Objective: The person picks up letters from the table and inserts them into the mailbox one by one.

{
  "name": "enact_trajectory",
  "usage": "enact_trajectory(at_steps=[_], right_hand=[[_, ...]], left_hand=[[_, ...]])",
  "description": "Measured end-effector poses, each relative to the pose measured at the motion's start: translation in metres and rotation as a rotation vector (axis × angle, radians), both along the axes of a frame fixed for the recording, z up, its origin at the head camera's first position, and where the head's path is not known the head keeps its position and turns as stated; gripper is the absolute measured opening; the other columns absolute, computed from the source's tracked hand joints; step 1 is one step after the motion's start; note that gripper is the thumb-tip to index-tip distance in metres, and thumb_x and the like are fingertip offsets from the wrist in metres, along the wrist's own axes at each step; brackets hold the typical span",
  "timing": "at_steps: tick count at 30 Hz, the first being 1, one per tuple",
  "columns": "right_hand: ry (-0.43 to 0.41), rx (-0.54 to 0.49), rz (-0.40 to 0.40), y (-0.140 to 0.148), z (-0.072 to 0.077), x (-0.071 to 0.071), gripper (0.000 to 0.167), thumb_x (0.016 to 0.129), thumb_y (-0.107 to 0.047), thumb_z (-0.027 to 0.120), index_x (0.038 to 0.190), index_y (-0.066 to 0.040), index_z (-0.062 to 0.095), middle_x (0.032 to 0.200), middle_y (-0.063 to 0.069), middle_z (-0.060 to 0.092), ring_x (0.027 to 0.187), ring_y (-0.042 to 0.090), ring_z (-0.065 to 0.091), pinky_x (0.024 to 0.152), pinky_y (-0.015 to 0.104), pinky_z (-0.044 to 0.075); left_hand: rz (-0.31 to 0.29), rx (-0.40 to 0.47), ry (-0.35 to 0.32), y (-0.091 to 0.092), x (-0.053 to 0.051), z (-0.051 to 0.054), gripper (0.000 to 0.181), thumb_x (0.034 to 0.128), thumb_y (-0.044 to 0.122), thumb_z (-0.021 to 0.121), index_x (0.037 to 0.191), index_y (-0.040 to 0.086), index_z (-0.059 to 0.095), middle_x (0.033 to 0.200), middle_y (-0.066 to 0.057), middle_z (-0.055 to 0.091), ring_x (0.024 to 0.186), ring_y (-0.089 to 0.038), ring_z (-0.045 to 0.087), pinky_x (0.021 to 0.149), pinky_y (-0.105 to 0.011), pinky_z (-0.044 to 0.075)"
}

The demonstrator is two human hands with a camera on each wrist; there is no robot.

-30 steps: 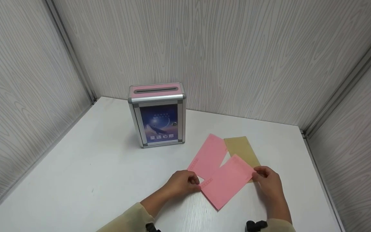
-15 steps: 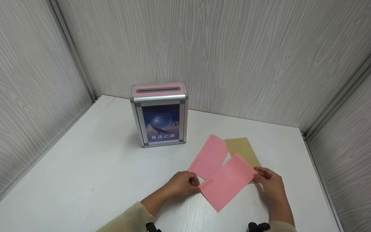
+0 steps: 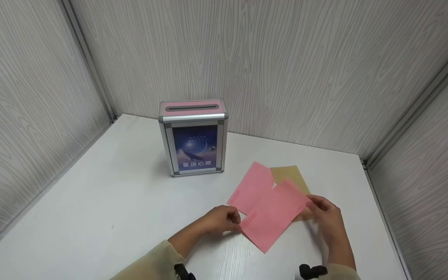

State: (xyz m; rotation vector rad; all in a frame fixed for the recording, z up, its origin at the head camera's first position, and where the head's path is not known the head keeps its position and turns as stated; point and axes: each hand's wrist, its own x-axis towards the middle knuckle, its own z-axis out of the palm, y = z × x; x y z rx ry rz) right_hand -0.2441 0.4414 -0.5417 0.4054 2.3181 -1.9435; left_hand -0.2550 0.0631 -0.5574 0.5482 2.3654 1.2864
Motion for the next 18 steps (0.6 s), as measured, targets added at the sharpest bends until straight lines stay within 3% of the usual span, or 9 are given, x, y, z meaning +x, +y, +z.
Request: enact_trajectory(at_steps=[3, 6, 12, 18], right_hand=[[0.078, -0.101, 0.006, -0.002, 0.007, 0.002, 0.028, 0.105, -0.027, 0.073, 0.132, -0.017, 0.074, 0.109, -0.016, 0.073, 0.105, 0.004, 0.066, 0.093, 0.02, 0.057], [0.114, -0.166, 0.014, -0.005, 0.014, 0.003, 0.029, 0.106, -0.023, 0.071, 0.133, -0.013, 0.072, 0.11, -0.012, 0.073, 0.102, 0.006, 0.069, 0.091, 0.022, 0.062], [0.154, -0.254, 0.008, -0.014, 0.03, 0.006, 0.026, 0.106, -0.018, 0.071, 0.131, -0.011, 0.074, 0.11, -0.008, 0.075, 0.099, 0.008, 0.071, 0.089, 0.023, 0.064], [0.227, -0.308, 0.022, -0.024, 0.043, 0.007, 0.023, 0.106, -0.012, 0.07, 0.128, -0.008, 0.076, 0.11, -0.005, 0.077, 0.098, 0.01, 0.073, 0.088, 0.024, 0.064]], left_hand=[[-0.007, 0.012, -0.012, -0.001, -0.002, 0.0, 0.015, 0.0913, 0.016, 0.087, 0.092, 0.015, 0.071, 0.087, 0.009, 0.066, 0.082, -0.005, 0.055, 0.08, -0.023, 0.05], [-0.018, 0.011, -0.001, -0.001, -0.004, 0.001, 0.014, 0.0923, 0.016, 0.085, 0.094, 0.014, 0.072, 0.09, 0.007, 0.068, 0.084, -0.004, 0.057, 0.083, -0.023, 0.052], [-0.034, 0.042, -0.001, -0.002, -0.004, 0.001, 0.012, 0.0952, 0.013, 0.083, 0.099, 0.012, 0.071, 0.102, 0.001, 0.076, 0.089, -0.003, 0.063, 0.084, -0.022, 0.053], [-0.031, 0.127, -0.032, -0.007, -0.004, 0.003, 0.015, 0.096, 0.011, 0.082, 0.102, 0.013, 0.068, 0.1, 0.003, 0.074, 0.087, -0.002, 0.062, 0.074, -0.019, 0.05]])
